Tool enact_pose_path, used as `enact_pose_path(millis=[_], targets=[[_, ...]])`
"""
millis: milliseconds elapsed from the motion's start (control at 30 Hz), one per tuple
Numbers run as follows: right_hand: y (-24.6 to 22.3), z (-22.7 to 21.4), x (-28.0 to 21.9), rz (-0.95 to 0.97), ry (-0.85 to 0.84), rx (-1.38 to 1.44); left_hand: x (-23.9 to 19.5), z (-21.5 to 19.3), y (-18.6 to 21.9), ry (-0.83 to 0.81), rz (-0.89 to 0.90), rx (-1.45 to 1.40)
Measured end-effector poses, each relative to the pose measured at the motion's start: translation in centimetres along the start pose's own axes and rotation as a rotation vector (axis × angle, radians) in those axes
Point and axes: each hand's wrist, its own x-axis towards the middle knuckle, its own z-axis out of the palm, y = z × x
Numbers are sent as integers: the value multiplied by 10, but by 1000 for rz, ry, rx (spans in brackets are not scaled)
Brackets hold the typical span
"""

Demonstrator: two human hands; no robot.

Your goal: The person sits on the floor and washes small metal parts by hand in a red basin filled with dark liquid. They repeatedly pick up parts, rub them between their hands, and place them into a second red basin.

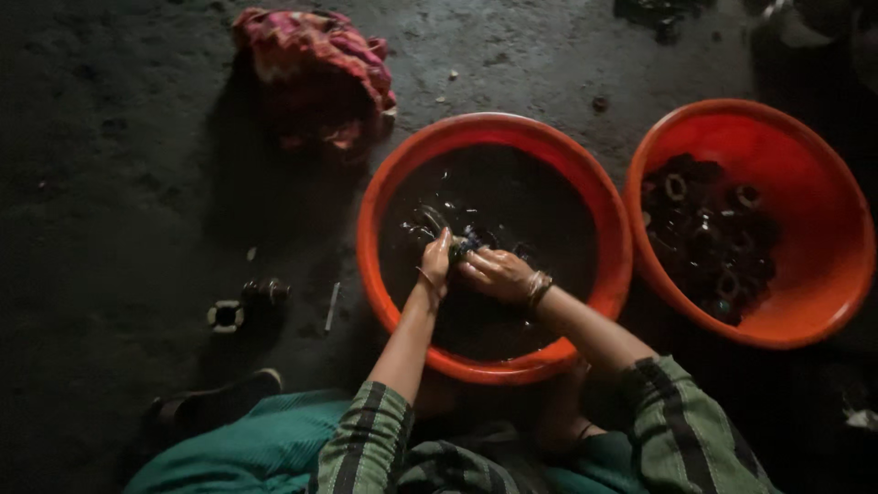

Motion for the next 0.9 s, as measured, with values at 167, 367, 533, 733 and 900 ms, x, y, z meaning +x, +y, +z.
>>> enact_pose_path(millis=[167, 367, 533, 733, 900], targets=[[-17, 24, 6, 357, 276, 111, -18, 16, 17, -136, -37, -262], [-41, 45, 19, 585, 462, 246, -23, 10, 18, -39, -7, -286], [6, 13, -10, 153, -133, 52, -7, 6, 11, -66, -50, -143], [-35, 30, 20, 693, 372, 365, -20, 8, 17, -94, 82, -190], [-8, -3, 6, -17, 239, 78, -23, -11, 12, -69, -99, -466]])
